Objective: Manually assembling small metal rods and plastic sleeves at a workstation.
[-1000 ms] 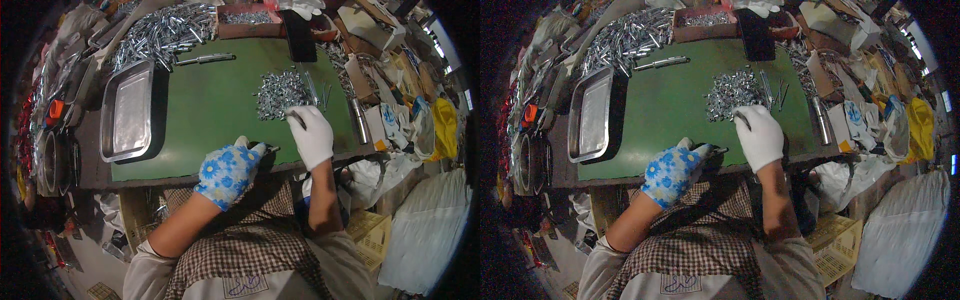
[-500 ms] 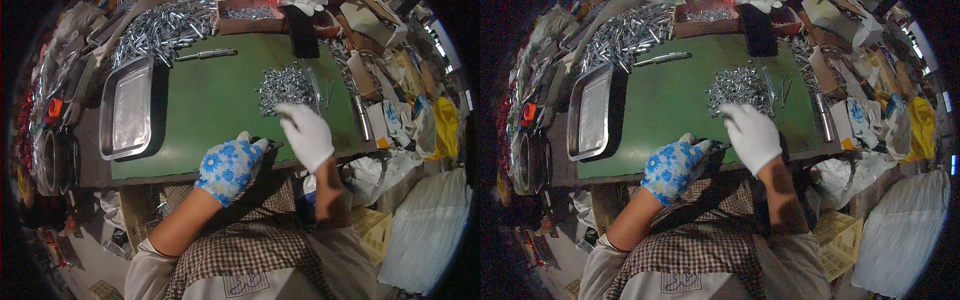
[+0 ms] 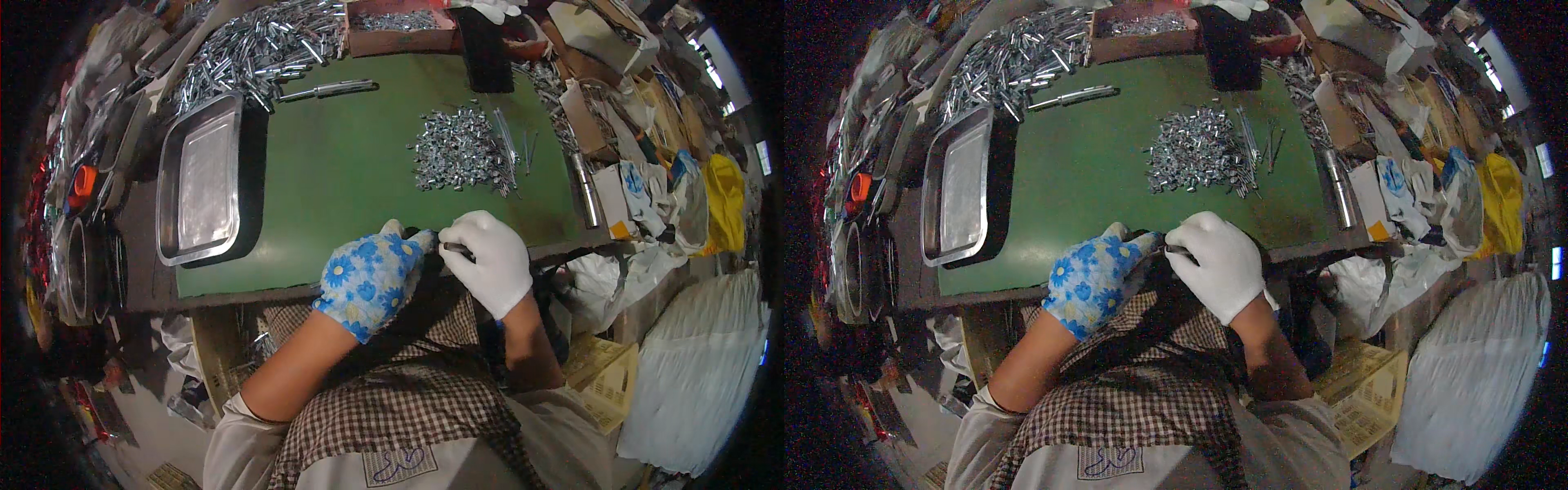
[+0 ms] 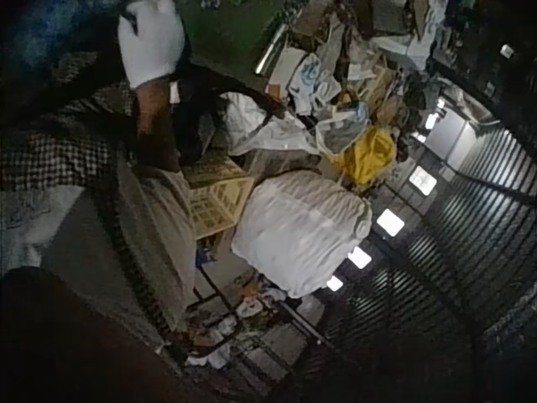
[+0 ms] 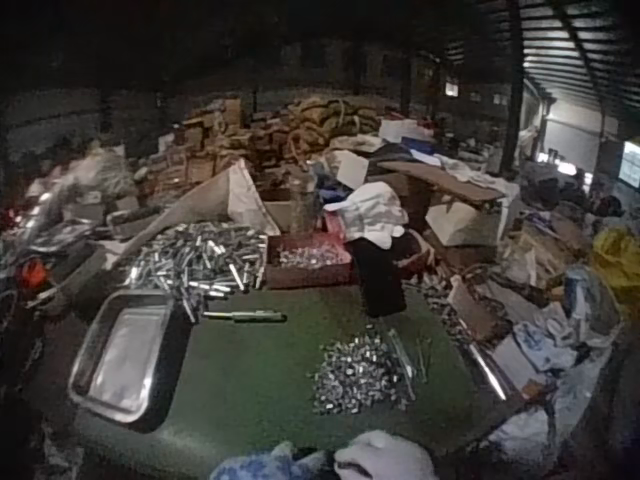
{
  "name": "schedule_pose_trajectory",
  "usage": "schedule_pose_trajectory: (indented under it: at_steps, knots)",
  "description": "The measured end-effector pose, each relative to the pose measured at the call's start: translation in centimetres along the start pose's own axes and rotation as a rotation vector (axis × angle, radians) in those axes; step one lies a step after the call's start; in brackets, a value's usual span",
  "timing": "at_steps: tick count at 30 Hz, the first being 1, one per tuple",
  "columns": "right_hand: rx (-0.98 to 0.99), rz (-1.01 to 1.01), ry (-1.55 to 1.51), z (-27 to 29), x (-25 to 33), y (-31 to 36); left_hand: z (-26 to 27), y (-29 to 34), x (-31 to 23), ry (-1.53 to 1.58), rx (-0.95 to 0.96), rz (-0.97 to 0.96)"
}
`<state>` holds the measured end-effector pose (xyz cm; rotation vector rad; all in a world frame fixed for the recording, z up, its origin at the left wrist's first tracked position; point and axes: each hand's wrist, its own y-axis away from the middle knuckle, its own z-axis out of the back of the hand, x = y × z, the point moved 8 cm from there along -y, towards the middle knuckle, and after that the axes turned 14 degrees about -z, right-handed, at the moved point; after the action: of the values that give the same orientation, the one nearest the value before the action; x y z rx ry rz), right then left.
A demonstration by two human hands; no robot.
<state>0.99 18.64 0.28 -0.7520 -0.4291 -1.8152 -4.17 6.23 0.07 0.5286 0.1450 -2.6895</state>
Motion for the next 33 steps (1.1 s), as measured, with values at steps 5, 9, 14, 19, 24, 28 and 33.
schedule_pose_trajectory:
  at_steps: [5,9,14,19,24,28,33]
  knots:
    - [-0.163,-0.030,0.091,1.8,-1.3,-2.4,0.2,-0.1,-0.2,-0.007,-0.051,-0.020]
    - [-0.178,-0.090,0.236,1.0,-2.6,-4.9,0.6,-0.3,-0.5,-0.032,-0.029,-0.049]
    - [-0.122,-0.196,0.206,0.9,-3.2,-3.8,0.3,-0.1,-0.4,-0.023,-0.045,-0.051]
    - [-0.144,-0.130,0.078,1.6,-2.5,-3.5,0.2,-0.2,-0.2,-0.017,-0.036,-0.045]
    - [-0.087,-0.086,0.185,0.9,-2.4,-3.9,0.1,-0.3,-0.2,-0.021,0.002,-0.038]
    - [0.117,-0.190,-0.073,0.8,-1.5,-2.1,0.1,0.0,0.1,0.015,-0.064,-0.038]
    - [0.102,-0.028,-0.043,0.1,0.3,-0.8,0.3,0.1,0.0,0.046,-0.076,-0.032]
